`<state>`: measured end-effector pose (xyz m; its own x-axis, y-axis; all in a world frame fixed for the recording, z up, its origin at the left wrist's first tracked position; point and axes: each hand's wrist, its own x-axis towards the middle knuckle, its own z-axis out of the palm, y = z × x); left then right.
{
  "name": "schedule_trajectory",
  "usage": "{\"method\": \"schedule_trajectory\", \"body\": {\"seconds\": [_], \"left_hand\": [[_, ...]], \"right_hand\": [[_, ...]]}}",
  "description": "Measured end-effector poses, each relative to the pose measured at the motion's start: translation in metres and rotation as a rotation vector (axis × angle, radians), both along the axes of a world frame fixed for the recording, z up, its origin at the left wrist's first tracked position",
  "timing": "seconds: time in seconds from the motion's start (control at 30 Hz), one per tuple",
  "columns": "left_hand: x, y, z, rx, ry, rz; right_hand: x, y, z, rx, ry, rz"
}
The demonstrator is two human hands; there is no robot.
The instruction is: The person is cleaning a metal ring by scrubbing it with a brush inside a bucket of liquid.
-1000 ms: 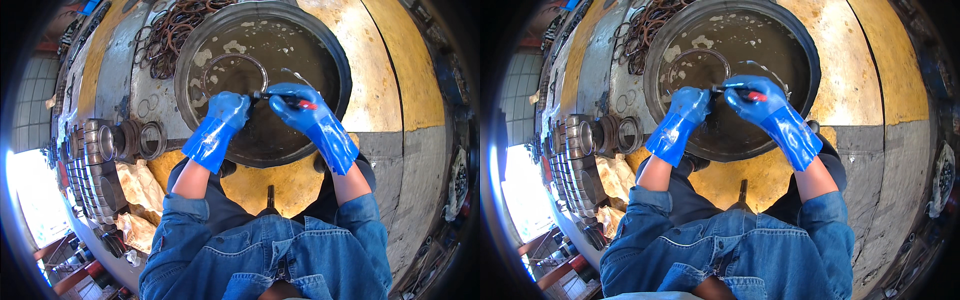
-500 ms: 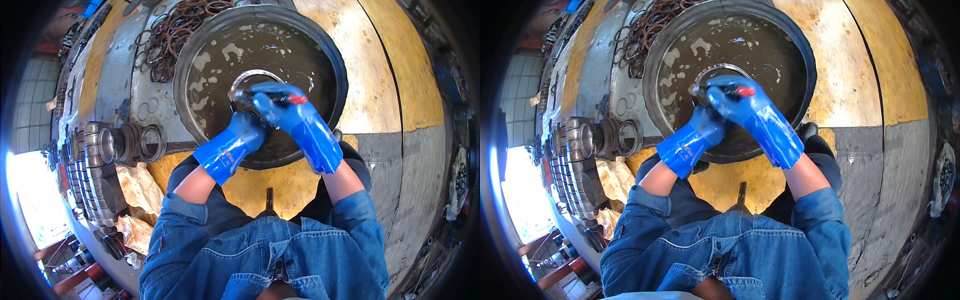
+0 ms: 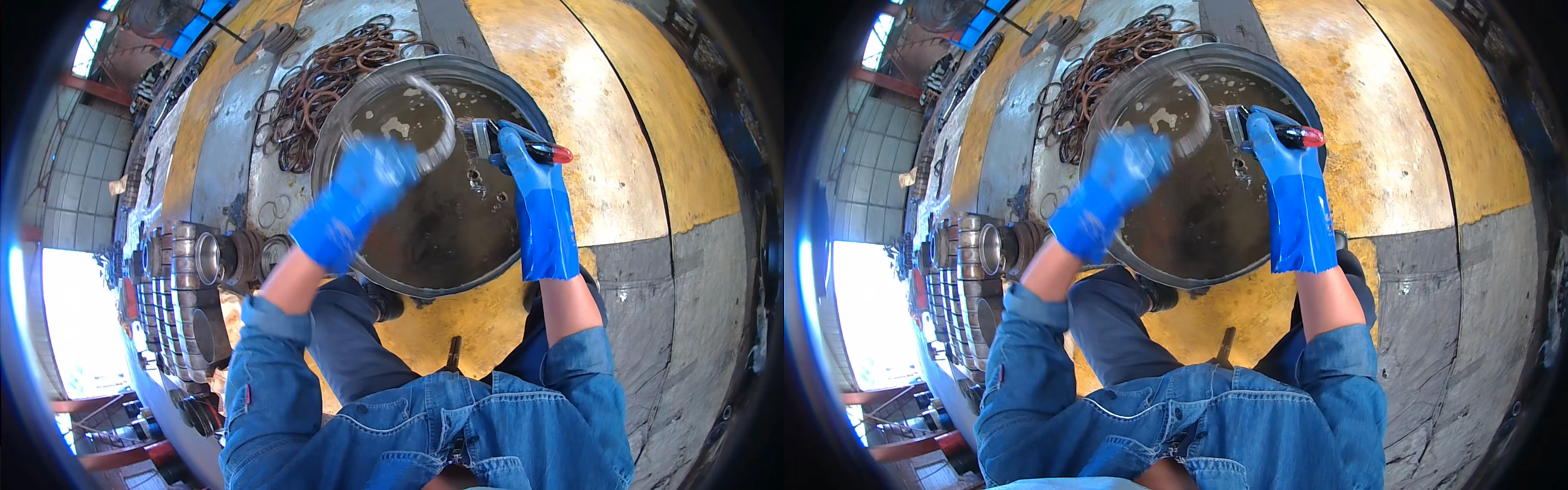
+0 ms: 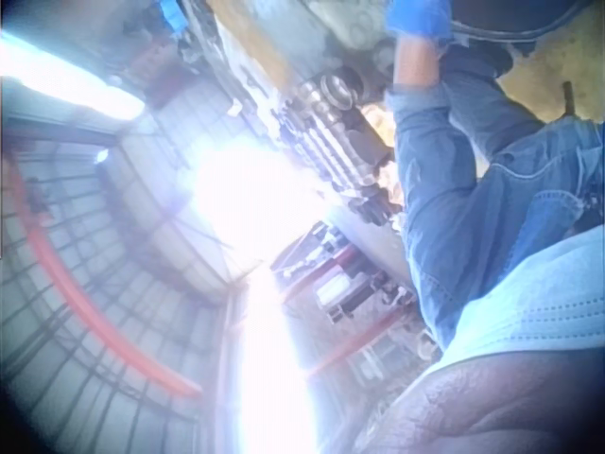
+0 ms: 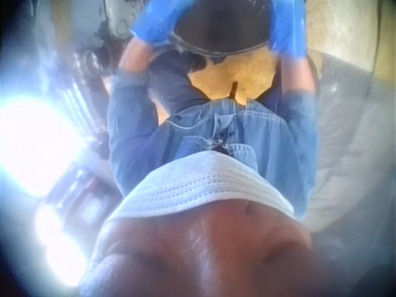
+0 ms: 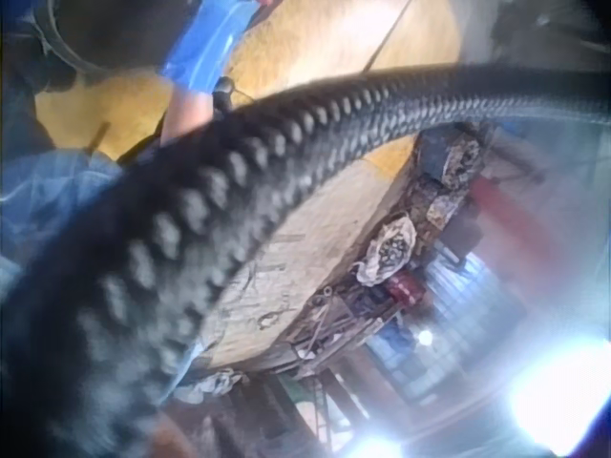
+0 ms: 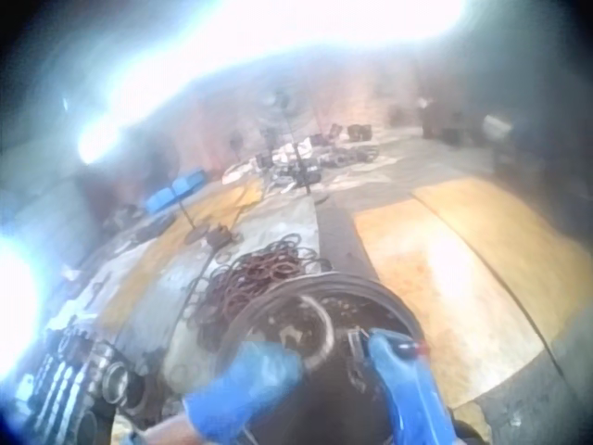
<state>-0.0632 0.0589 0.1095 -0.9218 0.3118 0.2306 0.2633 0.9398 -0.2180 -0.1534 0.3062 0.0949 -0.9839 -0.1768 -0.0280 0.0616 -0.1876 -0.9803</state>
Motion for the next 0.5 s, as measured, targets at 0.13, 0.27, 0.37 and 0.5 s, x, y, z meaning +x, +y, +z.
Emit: {"method": "schedule_trajectory", "body": {"seconds": [0.13, 0.27, 0.37, 0.5], "left_hand": [[-0.075, -0.062, 0.080, -0.031, 0.555, 0.093], [-0.086, -0.073, 0.047, -0.059, 0.236, 0.474], [-0.066, -0.054, -0.019, -0.024, -0.123, 0.510], [-0.019, -0.010, -0.081, 0.198, -0.342, 0.339]], "right_hand": [[-0.003, 0.009, -0.002, -0.040, -0.048, -0.019], [-0.001, 0.016, -0.009, -0.054, -0.081, -0.018], [0.000, 0.016, -0.012, -0.066, -0.113, -0.014], [0.002, 0.027, -0.019, -0.047, -0.138, -0.024]]}}
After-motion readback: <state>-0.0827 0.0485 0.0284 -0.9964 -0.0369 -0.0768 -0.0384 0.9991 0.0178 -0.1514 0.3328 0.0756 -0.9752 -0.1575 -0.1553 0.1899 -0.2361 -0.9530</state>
